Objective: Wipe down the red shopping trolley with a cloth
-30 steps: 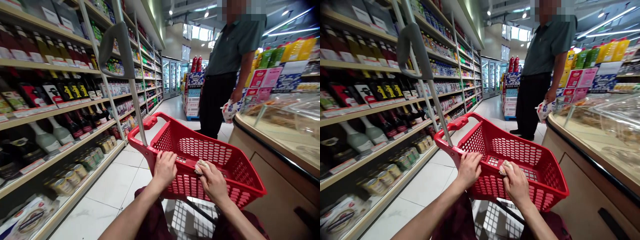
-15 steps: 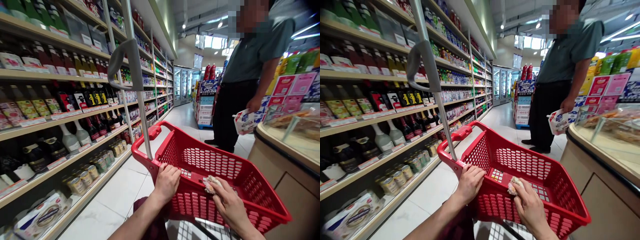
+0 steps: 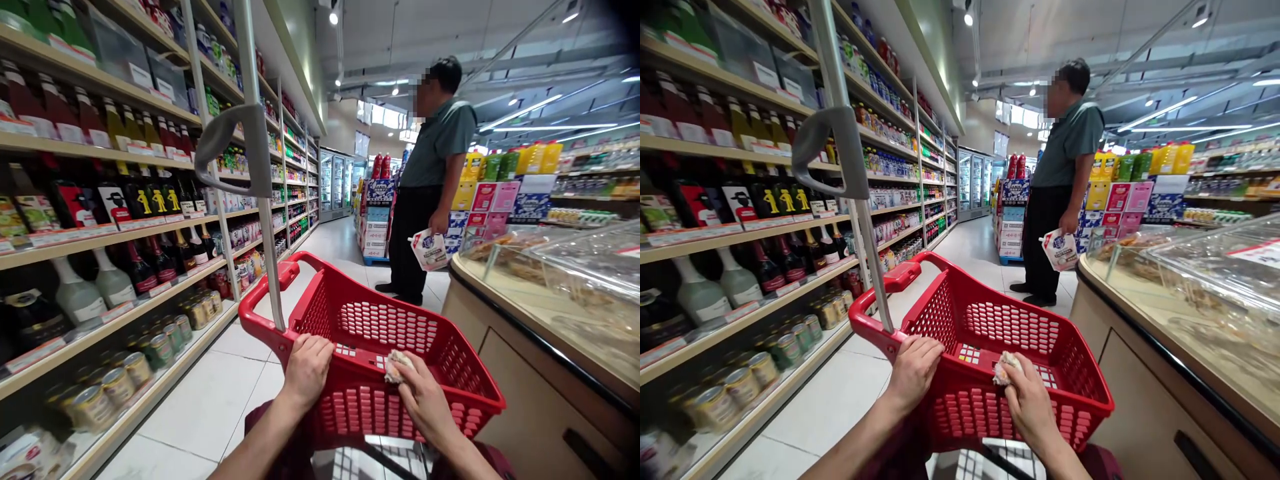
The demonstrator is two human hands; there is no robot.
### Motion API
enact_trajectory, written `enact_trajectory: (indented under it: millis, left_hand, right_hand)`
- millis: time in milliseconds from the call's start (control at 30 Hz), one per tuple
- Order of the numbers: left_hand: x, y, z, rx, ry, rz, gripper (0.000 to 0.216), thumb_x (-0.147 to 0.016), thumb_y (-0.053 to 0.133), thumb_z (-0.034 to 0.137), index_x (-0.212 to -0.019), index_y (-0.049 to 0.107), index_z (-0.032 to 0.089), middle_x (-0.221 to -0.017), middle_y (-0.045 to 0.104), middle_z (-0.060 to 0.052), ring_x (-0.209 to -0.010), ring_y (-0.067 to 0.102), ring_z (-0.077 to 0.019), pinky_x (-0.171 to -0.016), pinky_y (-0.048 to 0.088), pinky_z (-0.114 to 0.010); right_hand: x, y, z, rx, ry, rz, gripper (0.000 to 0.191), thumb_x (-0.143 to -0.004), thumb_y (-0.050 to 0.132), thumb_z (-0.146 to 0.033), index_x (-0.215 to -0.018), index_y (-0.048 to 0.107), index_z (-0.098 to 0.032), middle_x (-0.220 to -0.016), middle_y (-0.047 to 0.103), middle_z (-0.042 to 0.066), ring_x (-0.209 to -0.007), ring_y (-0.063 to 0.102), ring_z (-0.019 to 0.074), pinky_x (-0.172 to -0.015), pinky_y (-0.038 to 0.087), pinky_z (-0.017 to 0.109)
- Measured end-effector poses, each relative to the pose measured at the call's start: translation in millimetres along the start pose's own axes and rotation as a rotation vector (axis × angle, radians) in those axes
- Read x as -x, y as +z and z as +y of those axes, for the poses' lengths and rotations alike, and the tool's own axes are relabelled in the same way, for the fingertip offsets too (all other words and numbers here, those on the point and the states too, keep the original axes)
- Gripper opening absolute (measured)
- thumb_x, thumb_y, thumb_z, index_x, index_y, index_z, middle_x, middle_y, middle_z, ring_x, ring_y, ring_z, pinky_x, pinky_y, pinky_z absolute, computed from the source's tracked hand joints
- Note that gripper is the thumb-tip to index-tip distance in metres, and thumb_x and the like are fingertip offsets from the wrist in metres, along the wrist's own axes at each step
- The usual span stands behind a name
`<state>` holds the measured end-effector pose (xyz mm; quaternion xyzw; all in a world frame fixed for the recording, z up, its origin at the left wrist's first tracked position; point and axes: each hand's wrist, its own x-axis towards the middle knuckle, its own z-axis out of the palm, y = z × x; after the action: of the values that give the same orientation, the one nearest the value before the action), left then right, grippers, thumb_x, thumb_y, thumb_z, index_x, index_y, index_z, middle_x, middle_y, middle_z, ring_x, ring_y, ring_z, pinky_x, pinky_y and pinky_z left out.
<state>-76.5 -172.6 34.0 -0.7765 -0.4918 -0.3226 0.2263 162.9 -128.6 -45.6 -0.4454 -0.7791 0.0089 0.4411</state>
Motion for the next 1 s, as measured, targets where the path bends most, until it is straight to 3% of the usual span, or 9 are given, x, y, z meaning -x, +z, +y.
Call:
enact_trajectory:
  millis: [200,400,700,867,1000]
  left_hand:
    - [-6.2,11.8,-0.1,-0.001,-0.005,0.000,0.020,-0.086,0.041,0.016,-0.089,0.060,0.021,-0.087,0.067,0.000,-0.085,0.058,-0.0134,-0.083,0.037,-0.032]
    - [-15.9,20.1,3.6,-0.010,-0.008,-0.013,0.018,-0.086,0.042,0.018,-0.088,0.060,0.021,-0.085,0.067,-0.001,-0.085,0.057,-0.0141,-0.083,0.037,-0.032]
    - [-15.9,25.6,5.7,0.017,-0.021,-0.020,0.019,-0.086,0.041,0.021,-0.091,0.060,0.021,-0.088,0.067,-0.002,-0.085,0.058,-0.0163,-0.085,0.036,-0.034]
    - [-17.8,27.8,-1.8,0.010,0.014,0.021,0.019,-0.087,0.042,0.021,-0.090,0.061,0.021,-0.091,0.068,0.000,-0.087,0.058,-0.0153,-0.086,0.035,-0.033]
    - [-19.1,32.1,-7.8,0.002,0.045,0.090,0.020,-0.087,0.042,0.019,-0.085,0.062,0.020,-0.086,0.068,-0.001,-0.085,0.059,-0.0141,-0.085,0.037,-0.032]
  right_hand:
    - [-18.3,13.7,-28.9,-0.064,0.002,-0.029,0.038,-0.072,0.041,-0.013,-0.103,0.060,-0.021,-0.116,0.052,0.008,-0.105,0.053,0.0199,-0.089,0.046,0.037]
    - [-15.9,13.3,-18.2,-0.039,-0.078,0.061,0.039,-0.072,0.042,-0.012,-0.105,0.058,-0.022,-0.120,0.049,0.009,-0.110,0.049,0.0225,-0.091,0.045,0.041]
    - [-13.5,9.9,-15.6,-0.059,-0.041,0.079,0.039,-0.071,0.043,-0.010,-0.104,0.060,-0.021,-0.120,0.048,0.010,-0.110,0.048,0.0230,-0.092,0.043,0.042]
    - [-57.8,12.5,-30.3,-0.273,0.030,-0.052,0.040,-0.072,0.040,-0.008,-0.100,0.063,-0.023,-0.111,0.054,0.006,-0.104,0.053,0.0175,-0.092,0.043,0.036]
    - [-116.1,40.2,-63.7,-0.418,-0.134,-0.043,0.041,-0.075,0.042,-0.010,-0.110,0.058,-0.022,-0.127,0.044,0.007,-0.117,0.043,0.0178,-0.100,0.036,0.037]
